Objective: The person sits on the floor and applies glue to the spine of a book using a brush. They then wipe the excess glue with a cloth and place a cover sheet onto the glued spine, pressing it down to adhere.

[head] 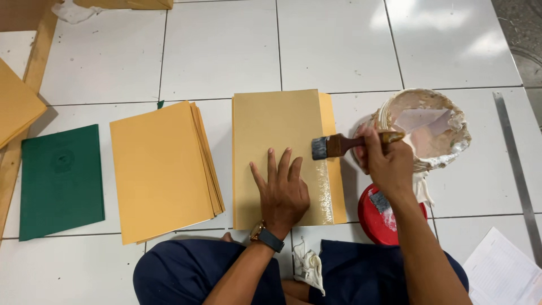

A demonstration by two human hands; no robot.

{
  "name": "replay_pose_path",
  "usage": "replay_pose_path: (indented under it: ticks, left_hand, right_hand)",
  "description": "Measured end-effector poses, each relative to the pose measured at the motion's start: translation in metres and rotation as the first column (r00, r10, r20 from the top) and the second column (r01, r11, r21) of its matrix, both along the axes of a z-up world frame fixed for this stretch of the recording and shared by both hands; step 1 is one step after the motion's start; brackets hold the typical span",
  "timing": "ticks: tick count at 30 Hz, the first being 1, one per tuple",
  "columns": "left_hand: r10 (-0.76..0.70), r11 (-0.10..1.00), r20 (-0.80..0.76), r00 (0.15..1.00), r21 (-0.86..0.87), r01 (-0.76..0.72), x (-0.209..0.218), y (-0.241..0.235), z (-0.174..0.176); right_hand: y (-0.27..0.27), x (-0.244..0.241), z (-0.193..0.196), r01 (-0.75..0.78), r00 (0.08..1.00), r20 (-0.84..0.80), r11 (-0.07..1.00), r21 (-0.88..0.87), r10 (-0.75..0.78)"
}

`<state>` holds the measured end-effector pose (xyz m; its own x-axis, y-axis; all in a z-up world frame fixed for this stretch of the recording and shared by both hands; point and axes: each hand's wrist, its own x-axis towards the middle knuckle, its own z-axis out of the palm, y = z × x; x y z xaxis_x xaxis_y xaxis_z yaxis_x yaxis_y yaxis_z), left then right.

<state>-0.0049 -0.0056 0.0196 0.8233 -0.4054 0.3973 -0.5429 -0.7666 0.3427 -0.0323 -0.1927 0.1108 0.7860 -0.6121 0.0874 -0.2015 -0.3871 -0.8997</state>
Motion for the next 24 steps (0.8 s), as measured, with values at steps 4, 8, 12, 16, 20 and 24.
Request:
replay_pose_path:
  ticks: [4,8,12,16,20,24]
  left_hand:
    - [-0.009,1.000,-0.023,1.000,-0.001,0.008,0.001,0.002,0.003]
    - [-0.019,0.999,-0.033,0.999,0.026,0.020,-0.001,0.003,0.006]
    - [-0.020,0.999,-0.066,0.998,0.024,0.022,0.001,0.001,0.008]
    - [-0.020,0.998,-0.033,0.999,0.052,0.021,0.000,0.004,0.010]
    - [-0.039,0.999,0.078,0.996,0.015,0.038,0.003,0.005,0.015]
    - [-0.044,0.999,0.055,0.998,0.021,0.043,0.002,0.005,0.011]
  right_hand:
    - [-0.027,0.008,-0.021,0.014,0.989,-0.141,0.964,-0.266,-0.054]
    - [-0.023,0.024,-0.004,0.037,0.995,-0.078,0.949,-0.314,-0.064]
    - [-0.044,0.040,-0.037,0.003,0.979,-0.196,0.961,-0.278,-0.060]
    - [-0.034,0.053,-0.010,0.028,0.978,-0.189,0.953,-0.302,-0.088]
    - [-0.027,0.070,0.006,0.000,0.978,-0.208,0.988,-0.152,-0.032]
    - [-0.038,0.082,0.000,-0.024,0.973,-0.231,0.974,-0.224,-0.029]
